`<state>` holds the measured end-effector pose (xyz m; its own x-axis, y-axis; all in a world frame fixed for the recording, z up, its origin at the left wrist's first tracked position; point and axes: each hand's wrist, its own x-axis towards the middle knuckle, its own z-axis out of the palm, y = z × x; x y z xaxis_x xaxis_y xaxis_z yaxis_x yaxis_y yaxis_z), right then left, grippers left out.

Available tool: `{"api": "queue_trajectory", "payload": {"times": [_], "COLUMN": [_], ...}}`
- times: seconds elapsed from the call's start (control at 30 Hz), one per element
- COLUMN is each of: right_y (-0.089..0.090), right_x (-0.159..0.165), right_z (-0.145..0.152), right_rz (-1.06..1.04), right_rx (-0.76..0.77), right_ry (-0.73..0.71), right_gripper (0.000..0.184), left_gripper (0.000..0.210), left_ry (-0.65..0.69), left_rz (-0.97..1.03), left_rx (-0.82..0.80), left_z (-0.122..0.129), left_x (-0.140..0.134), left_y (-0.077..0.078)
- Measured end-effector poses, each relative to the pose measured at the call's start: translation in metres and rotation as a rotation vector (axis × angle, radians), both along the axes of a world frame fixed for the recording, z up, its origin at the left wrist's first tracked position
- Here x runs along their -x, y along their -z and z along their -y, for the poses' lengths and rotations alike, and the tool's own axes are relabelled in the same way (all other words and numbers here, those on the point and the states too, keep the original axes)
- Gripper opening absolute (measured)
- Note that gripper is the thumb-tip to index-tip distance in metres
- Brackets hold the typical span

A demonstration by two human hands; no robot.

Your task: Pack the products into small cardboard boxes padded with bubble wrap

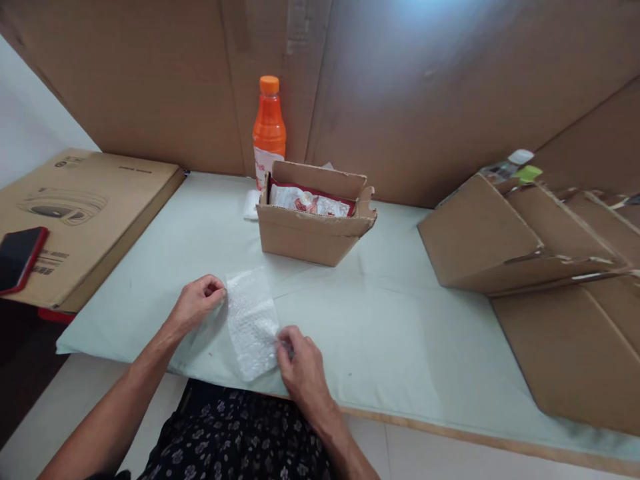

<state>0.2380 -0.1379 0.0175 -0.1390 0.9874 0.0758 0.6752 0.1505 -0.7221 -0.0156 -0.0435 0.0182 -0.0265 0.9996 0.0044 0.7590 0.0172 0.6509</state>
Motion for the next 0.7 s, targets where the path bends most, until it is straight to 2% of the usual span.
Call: {"api": "queue_trajectory", "payload": {"times": [0.07,0.17,0.23,0.33,0.43,0.5,0.6,0.63,0.7], "right_y": [-0.006,-0.016,-0.019,-0.018,-0.008,-0.002,0.001,0.0,0.0], "right_x": [-0.022,-0.054,-0.069,-0.087,-0.102,-0.111,-0.105,-0.095,-0.066], "right_z": [-0.007,-0.022,-0.032,-0.041,-0.045,-0.044,-0.042,-0.041,-0.04], "right_rz": [-0.066,-0.029,0.035,0.146,0.241,0.308,0.396,0.406,0.396], "right_rx": [0.043,0.071,0.097,0.103,0.048,-0.044,-0.203,-0.241,-0.272], "right_ry": [0.035,0.051,0.052,0.097,0.178,0.236,0.281,0.258,0.121], "right_gripper": [0.016,0.023,0.026,0.033,0.038,0.04,0.041,0.039,0.038], "left_gripper": [0.024,0.043,0.039,0.015,0.018,0.019,0.018,0.018,0.019], "left_ry": [-0.032,-0.053,-0.015,0.086,0.122,0.105,0.104,0.14,0.283], "left_rz": [0.008,-0.035,-0.077,-0.125,-0.158,-0.168,-0.15,-0.137,-0.132], "left_rx": [0.025,0.035,0.048,0.082,0.091,0.075,0.012,-0.036,-0.151], "left_z": [0.001,-0.007,-0.013,-0.014,-0.005,0.002,0.014,0.016,0.02], "left_x": [-0.002,-0.017,-0.032,-0.05,-0.052,-0.047,-0.049,-0.053,-0.067], "left_y": [0.001,0.001,0.0,-0.004,-0.009,-0.012,-0.016,-0.016,-0.013]}}
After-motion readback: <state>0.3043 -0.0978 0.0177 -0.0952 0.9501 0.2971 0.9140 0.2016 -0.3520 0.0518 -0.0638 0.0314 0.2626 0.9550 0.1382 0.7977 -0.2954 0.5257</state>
